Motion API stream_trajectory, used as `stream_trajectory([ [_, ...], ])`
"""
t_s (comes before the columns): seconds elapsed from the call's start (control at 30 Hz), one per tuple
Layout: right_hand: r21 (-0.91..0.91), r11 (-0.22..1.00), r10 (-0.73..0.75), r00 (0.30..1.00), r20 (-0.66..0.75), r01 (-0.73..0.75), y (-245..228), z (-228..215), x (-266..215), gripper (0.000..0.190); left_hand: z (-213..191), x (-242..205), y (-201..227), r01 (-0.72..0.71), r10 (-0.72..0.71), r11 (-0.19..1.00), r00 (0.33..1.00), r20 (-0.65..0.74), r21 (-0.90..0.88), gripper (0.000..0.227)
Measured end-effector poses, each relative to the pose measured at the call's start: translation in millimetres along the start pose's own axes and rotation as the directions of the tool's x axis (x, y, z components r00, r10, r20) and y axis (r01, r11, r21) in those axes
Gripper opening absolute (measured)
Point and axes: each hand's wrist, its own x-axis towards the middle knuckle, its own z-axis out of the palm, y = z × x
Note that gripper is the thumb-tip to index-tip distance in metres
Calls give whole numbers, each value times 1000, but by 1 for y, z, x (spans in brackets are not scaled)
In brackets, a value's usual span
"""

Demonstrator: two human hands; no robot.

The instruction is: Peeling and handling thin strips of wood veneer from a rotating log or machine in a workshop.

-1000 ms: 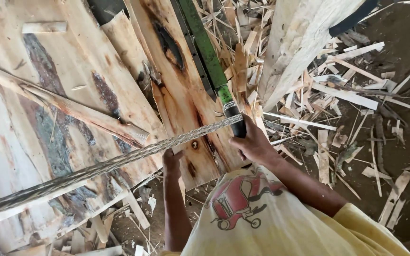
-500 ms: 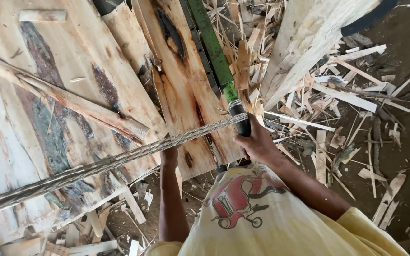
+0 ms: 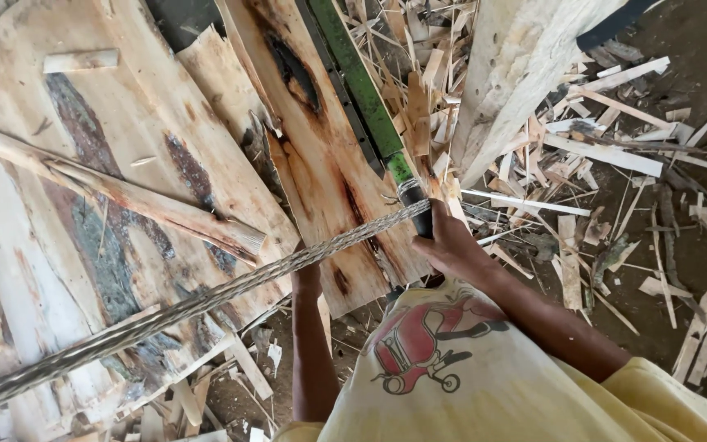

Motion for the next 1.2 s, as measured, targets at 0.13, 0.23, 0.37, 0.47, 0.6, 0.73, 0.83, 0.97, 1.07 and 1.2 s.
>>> stream_trajectory([
  [0.13, 27, 998, 60, 997, 55, -62, -28, -17, -5, 52, -1, -5, 0, -10, 9, 1000, 1000, 10, 24, 42],
  [0.23, 8, 1000, 4, 999, -37, -4, -40, -15, -3, 70, 4, -12, 10, -35, 35, 999, 999, 19, -1, 43],
  [0.37, -46, 996, 69, 981, -181, -79, 1, 15, 10, 67, 3, 0, 20, -96, 89, 992, 993, 73, 88, 44],
  [0.47, -105, 994, -23, 961, -274, -7, 46, 39, 24, 63, 15, 25, 33, -172, 160, 979, 981, 111, 110, 45],
  [0.6, -48, 999, -8, 970, -242, -4, 36, 27, 23, 59, 42, 48, 37, -252, 245, 965, 965, 93, 74, 46],
  [0.73, -223, 964, -192, 963, -190, 148, 22, -1, 18, 56, 39, 74, 35, -309, 309, 949, 951, 19, 55, 48],
  [0.83, -152, 988, -18, 991, -129, -2, -42, -17, -1, 60, 26, 86, 23, -334, 336, 939, 942, -9, 74, 49],
  [0.97, -87, 983, 147, 976, -160, -163, -53, -7, -3, 58, -1, 114, -37, -388, 391, 913, 920, 6, 128, 51],
  [1.07, -244, 966, 29, 977, -210, -81, 22, 10, 22, 60, 24, 99, 28, -147, 180, 847, 984, 16, -512, 54],
  [1.2, -321, 946, -95, 979, -181, 33, 48, 8, 27, 61, 28, 92, 49, 156, 11, 448, 984, 179, -881, 58],
])
